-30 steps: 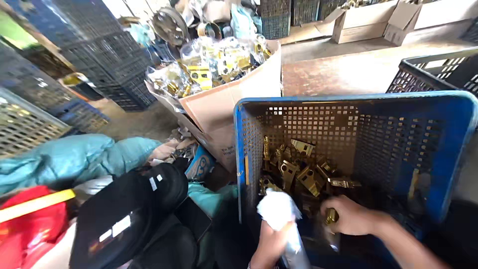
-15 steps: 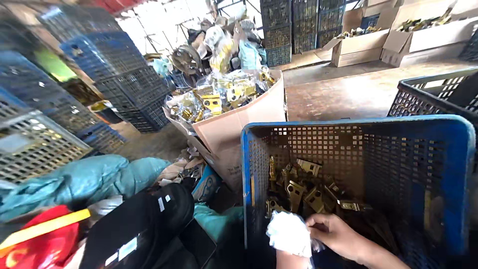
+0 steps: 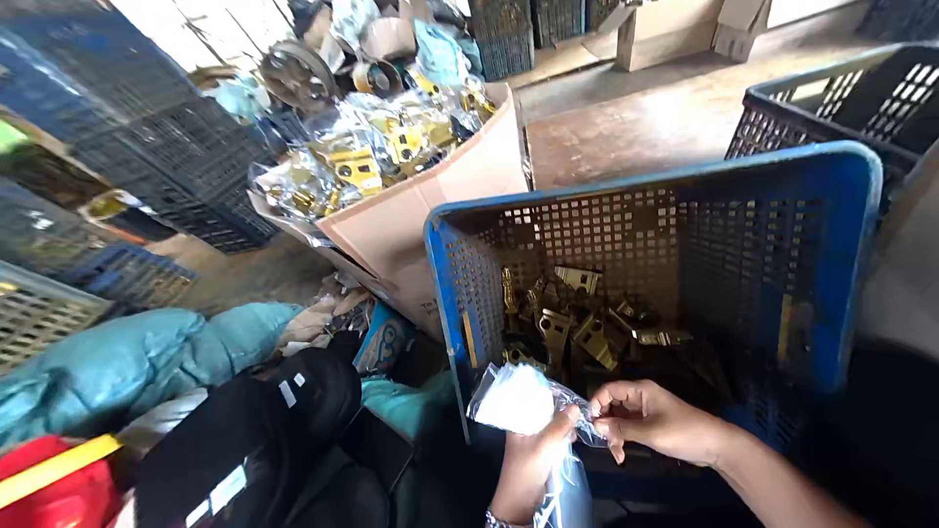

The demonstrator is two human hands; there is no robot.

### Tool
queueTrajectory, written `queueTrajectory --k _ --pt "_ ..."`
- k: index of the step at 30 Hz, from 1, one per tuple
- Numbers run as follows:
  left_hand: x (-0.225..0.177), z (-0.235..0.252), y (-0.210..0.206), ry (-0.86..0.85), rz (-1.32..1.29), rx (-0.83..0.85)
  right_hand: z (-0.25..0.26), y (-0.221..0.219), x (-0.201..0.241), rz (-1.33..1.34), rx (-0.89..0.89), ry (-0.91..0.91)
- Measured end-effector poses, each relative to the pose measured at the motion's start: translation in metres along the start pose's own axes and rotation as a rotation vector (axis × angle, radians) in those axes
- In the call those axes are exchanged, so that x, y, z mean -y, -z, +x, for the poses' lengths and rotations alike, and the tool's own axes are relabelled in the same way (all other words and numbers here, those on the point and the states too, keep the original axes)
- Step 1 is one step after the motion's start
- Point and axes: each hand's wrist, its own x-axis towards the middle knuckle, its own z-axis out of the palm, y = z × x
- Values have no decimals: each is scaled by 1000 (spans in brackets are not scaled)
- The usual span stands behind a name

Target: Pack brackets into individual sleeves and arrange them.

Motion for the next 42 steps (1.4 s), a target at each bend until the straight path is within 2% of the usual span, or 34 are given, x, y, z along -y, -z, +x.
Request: queueTrajectory --k 3,5,7,9,10,11,13,15,16,18,20,21,23,25,28,30,32,34,36,38,40,42 --pt "14 2 21 -220 403 164 -3 3 3 -57 -101 -69" --pt "15 8 21 -253 446 15 -5 5 0 -55 -63 -135" --pt "14 27 26 -316 326 -215 -8 6 -4 -23 28 -138" --pt "16 43 42 -451 347 -389 -11 6 -10 58 -41 -113" --pt "14 44 48 -453 393 -410 -11 5 -12 103 -124 -107" --pt "10 38 48 -401 399 -342 -9 4 -13 128 -197 -109" --pt "3 13 32 -166 293 -43 -6 -5 -12 51 -188 -124" --pt "11 0 14 21 193 163 -3 -14 -5 -118 12 -164" --pt "18 0 14 32 174 195 0 -12 -1 -185 116 -189" --pt "28 10 30 -106 329 120 11 4 1 -240 180 -219" --pt "35 18 48 -293 663 -41 30 26 -4 -298 4 -243" --pt "39 21 53 -338 721 -131 45 41 -12 -375 -107 -260" --pt "42 31 55 -353 602 -273 84 73 -36 -561 -320 -353" --pt "38 36 48 -333 423 -327 122 97 -66 -725 -454 -490" --pt "32 34 33 -307 309 -400 147 88 -89 -912 -443 -668" --pt "31 35 33 -336 365 -425 144 69 -92 -937 -422 -600" --pt "30 38 35 -378 477 -421 135 66 -94 -885 -405 -461" --pt "28 37 38 -415 553 -388 118 73 -91 -718 -450 -351" --pt "25 37 38 -466 618 -339 90 76 -72 -373 -623 -244" --pt "25 38 38 -531 683 -280 53 73 -41 -50 -682 -77" --pt "29 40 33 -616 734 -225 18 67 -9 159 -495 59" --pt "31 40 23 -671 761 -173 -6 62 10 234 -124 73"
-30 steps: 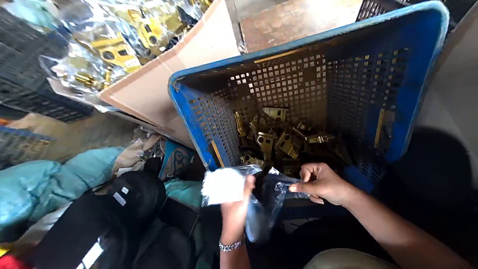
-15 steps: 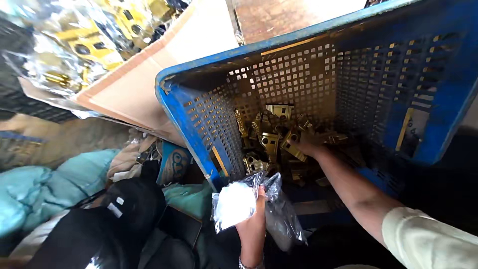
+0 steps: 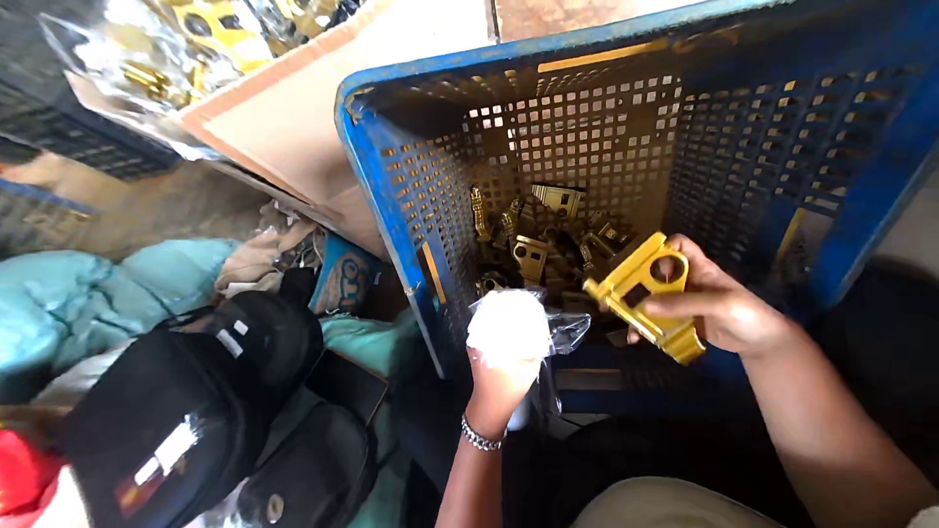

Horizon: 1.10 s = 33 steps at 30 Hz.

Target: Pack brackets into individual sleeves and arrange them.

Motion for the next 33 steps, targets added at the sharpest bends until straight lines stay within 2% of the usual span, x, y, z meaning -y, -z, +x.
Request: queueTrajectory --k 1,2,4,7,9,10,11,13,14,16,18,19,21,23,25,28,30,31,33 --pt "-5 0 -3 -2 -15 22 -6 -5 6 -24 154 -67" --pt "-12 0 -6 27 -48 46 -7 -13 10 -87 231 -159" --pt "-28 2 -7 195 -187 88 -3 -29 8 -324 131 -234" --pt "-41 6 -1 435 -398 31 6 -37 -15 -744 -178 98" --pt "-45 9 4 525 -504 -38 3 -42 -21 -820 -145 244" --pt "-47 9 7 559 -535 -61 0 -45 -18 -772 -61 231" --pt "-48 9 11 576 -544 -64 -2 -49 -15 -696 16 182" --pt "-53 7 15 575 -572 -38 2 -58 -10 -579 28 125" --pt "-54 7 15 562 -621 -38 8 -60 -14 -623 -21 167" --pt "-56 7 16 523 -687 -46 19 -62 -30 -904 -117 299" --pt "-57 10 16 479 -682 -80 21 -64 -42 -1125 -27 342" --pt "-56 12 17 481 -686 -100 18 -65 -49 -1150 7 379" --pt "-52 18 24 528 -748 -131 9 -63 -58 -984 -101 459" --pt "-50 23 35 617 -829 -117 1 -60 -50 -646 -229 405" --pt "-48 23 43 714 -881 -54 -5 -53 -30 -251 -131 210" --pt "-52 21 41 821 -951 75 -3 -53 -16 -33 97 -35" --pt "-57 16 35 823 -992 122 5 -61 -20 -35 66 -70" --pt "-57 15 31 808 -989 110 7 -66 -27 -148 -15 14" --pt "-57 13 26 732 -870 32 12 -72 -47 -666 -134 244"
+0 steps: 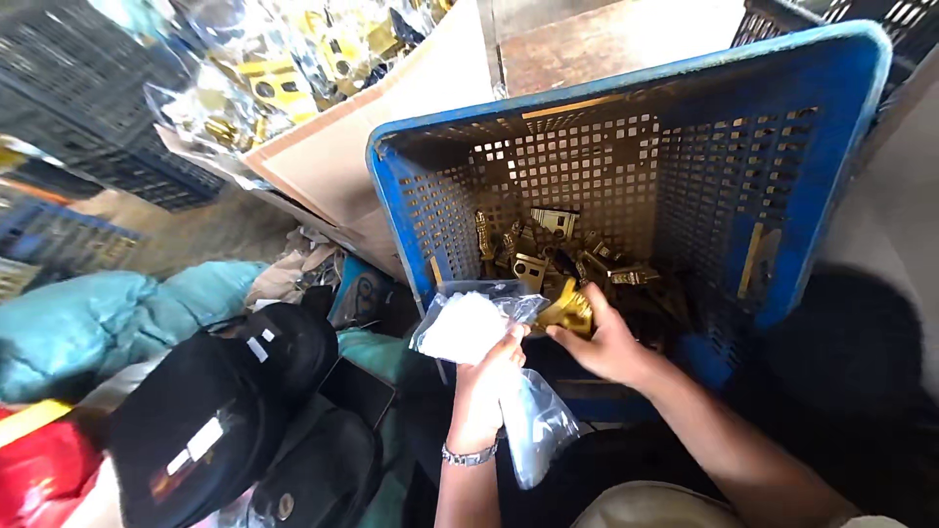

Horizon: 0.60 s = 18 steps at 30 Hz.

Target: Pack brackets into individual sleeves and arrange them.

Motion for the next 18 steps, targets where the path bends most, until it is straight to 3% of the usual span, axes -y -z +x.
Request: queueTrajectory --k 2,3,5,8,11,14,16,18 --pt "8 -3 0 -148 225 -76 -5 -7 2 -386 208 30" --pt "12 -7 1 -197 359 -78 -5 -7 6 -470 357 -48" --pt "20 -12 6 -277 602 27 1 -6 3 -500 437 -145" --pt "47 -10 10 -491 780 120 11 -1 -2 -197 383 -291" --pt "58 -1 10 -580 677 -131 8 11 0 317 353 -372" --pt "57 2 6 -566 484 -275 4 13 1 500 100 -292" --pt "62 -13 -2 -601 681 -114 6 8 -3 411 4 -275" --pt "67 -24 -9 -620 777 104 4 7 -13 209 47 -220"
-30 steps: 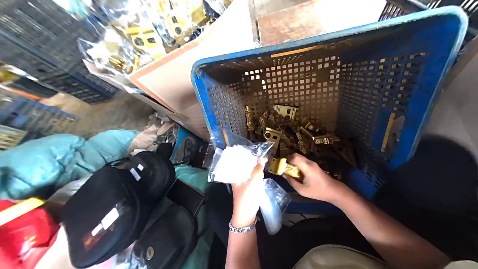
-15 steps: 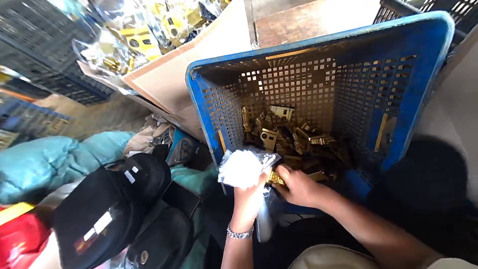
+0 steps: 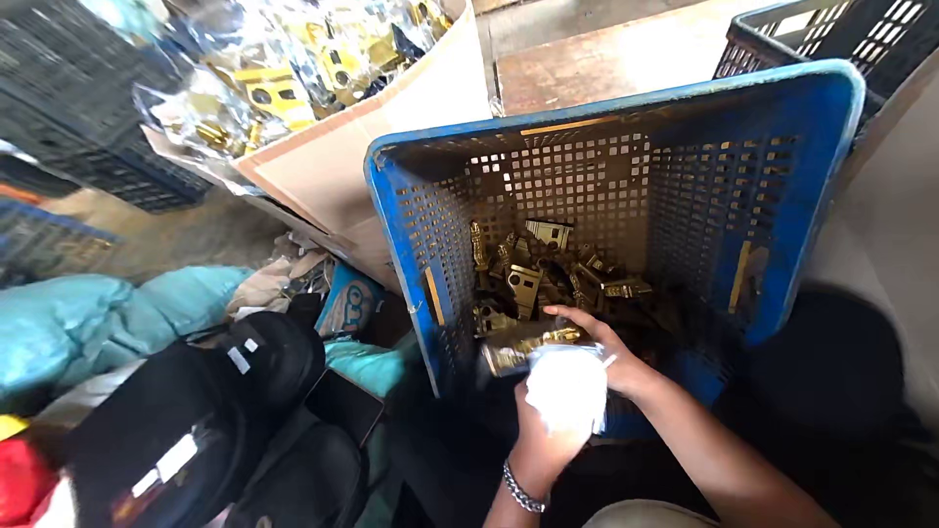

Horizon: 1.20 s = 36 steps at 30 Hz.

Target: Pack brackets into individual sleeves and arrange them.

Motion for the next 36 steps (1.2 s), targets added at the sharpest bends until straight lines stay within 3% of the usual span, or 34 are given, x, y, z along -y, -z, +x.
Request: queueTrajectory --k 2,4,6,7,9,11,13,14,16,17,19,24,27,30,31,33,34,36 --pt "4 -2 1 23 -82 29 -6 13 0 -328 142 -63" --pt "13 2 17 233 -265 -38 0 27 25 -726 439 -260" --pt "18 9 41 492 -369 -136 12 40 53 -905 682 -295" --pt "20 10 51 566 -396 -174 15 50 72 -889 697 -218" --pt "24 6 63 583 -469 -215 19 69 111 -613 439 161" --pt "30 4 66 469 -484 -187 38 68 139 -156 97 505" --pt "28 5 61 386 -424 -151 54 59 151 -62 -55 560" --pt "24 6 58 359 -392 -138 54 51 145 -178 -49 525" --pt "14 7 53 316 -356 -97 41 29 116 -415 140 369" --pt "11 8 50 300 -346 -76 33 20 100 -462 288 260" --pt "6 10 44 299 -338 -48 16 3 68 -466 403 152" --pt "-4 14 43 335 -339 -72 11 4 40 -315 224 144" --pt "-2 25 57 230 -197 -264 32 23 60 -461 41 271" --pt "20 57 92 76 7 -589 71 30 106 -617 -39 802" --pt "26 71 106 57 93 -632 90 29 131 -692 -38 966" --pt "37 99 124 135 126 -562 135 18 182 -858 2 1152" --pt "43 114 126 209 124 -468 161 9 204 -954 40 1133" --pt "57 137 122 263 127 -322 223 -16 241 -1143 158 851"
